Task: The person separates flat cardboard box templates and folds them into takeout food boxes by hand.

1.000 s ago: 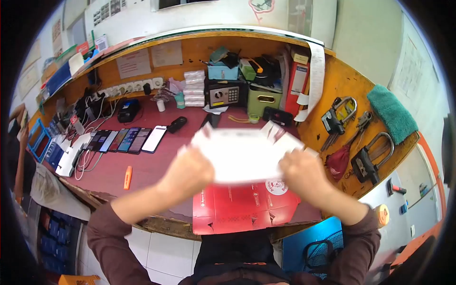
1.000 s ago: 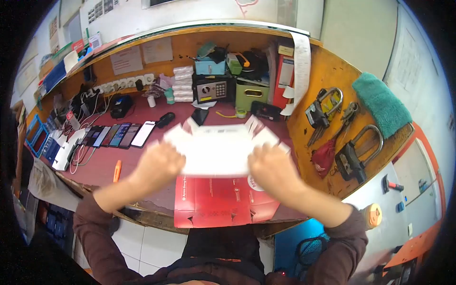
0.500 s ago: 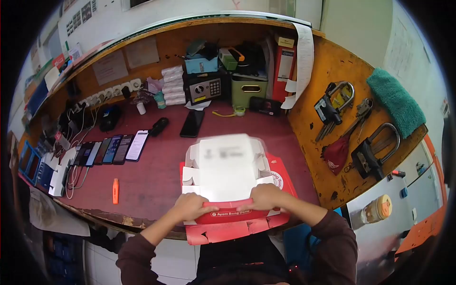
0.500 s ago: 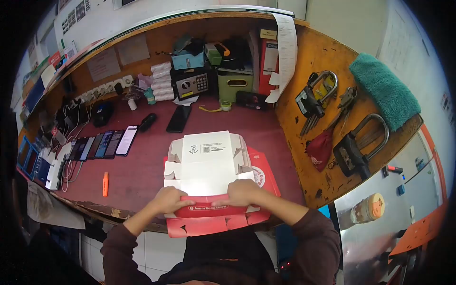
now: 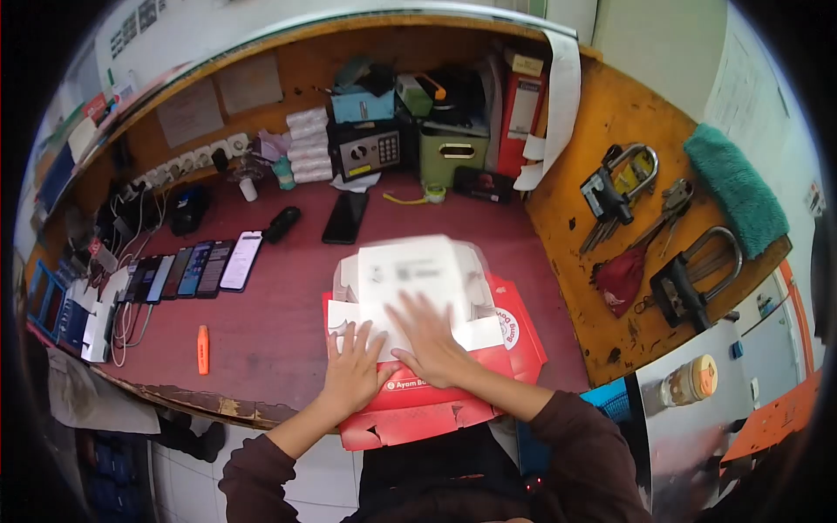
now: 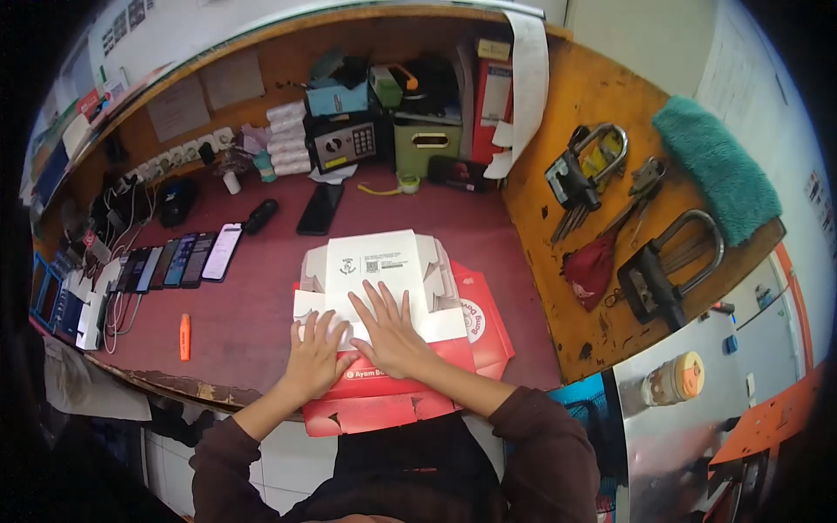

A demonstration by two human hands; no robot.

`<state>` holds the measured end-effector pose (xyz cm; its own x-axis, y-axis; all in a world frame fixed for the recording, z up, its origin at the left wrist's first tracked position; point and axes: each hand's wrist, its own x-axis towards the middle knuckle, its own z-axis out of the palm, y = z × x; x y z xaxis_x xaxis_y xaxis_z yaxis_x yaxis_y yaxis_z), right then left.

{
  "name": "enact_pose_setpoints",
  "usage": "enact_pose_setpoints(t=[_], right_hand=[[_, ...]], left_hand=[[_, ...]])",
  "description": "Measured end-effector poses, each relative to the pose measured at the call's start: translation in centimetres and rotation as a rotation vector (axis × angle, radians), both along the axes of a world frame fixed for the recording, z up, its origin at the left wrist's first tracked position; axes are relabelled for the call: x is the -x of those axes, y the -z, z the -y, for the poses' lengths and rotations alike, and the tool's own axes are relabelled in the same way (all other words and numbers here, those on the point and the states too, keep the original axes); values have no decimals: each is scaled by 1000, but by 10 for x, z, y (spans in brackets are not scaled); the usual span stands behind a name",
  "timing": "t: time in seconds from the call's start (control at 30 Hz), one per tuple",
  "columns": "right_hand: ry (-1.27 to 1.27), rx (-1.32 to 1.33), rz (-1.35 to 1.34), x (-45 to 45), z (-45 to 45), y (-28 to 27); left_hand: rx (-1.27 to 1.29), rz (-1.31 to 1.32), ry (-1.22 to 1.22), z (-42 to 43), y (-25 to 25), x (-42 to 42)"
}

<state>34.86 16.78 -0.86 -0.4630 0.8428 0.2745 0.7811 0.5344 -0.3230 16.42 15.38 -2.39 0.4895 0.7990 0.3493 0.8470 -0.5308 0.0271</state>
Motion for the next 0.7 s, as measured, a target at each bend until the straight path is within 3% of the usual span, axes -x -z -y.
enact_pose_setpoints(t=[0.13,0.2,0.23,0.27,0.33,0.4,0.43,0.5,0.6,0.63,0.7], right_hand=[[-46,-55,-125,-8,0,-2],[-196,206,-451,-20,-6,-8],[-210,366,-617,-26,-4,-14],[-214,358,-614,-38,-4,-22],[-342,416,-181,-66,0,-50],[-217,322,-86,-94,6,-70],[-221,314,-83,-110,9,-78],[-187,-93,184,-134,14,-90],[-259,-213,217,-129,38,-100],[-238,-102,22,-124,49,-99],[-310,-154,-5,-118,53,-97]], left_hand=[[20,-75,188,6,-30,2],[475,-16,189,12,-42,-2],[465,-16,191,12,-47,-2],[485,-12,229,11,-51,2],[497,-4,260,10,-62,9],[661,261,387,9,-83,17],[686,255,417,10,-97,22],[757,352,442,10,-120,33],[900,508,427,7,-135,48],[1002,555,463,6,-138,51],[1140,577,526,5,-137,52]])
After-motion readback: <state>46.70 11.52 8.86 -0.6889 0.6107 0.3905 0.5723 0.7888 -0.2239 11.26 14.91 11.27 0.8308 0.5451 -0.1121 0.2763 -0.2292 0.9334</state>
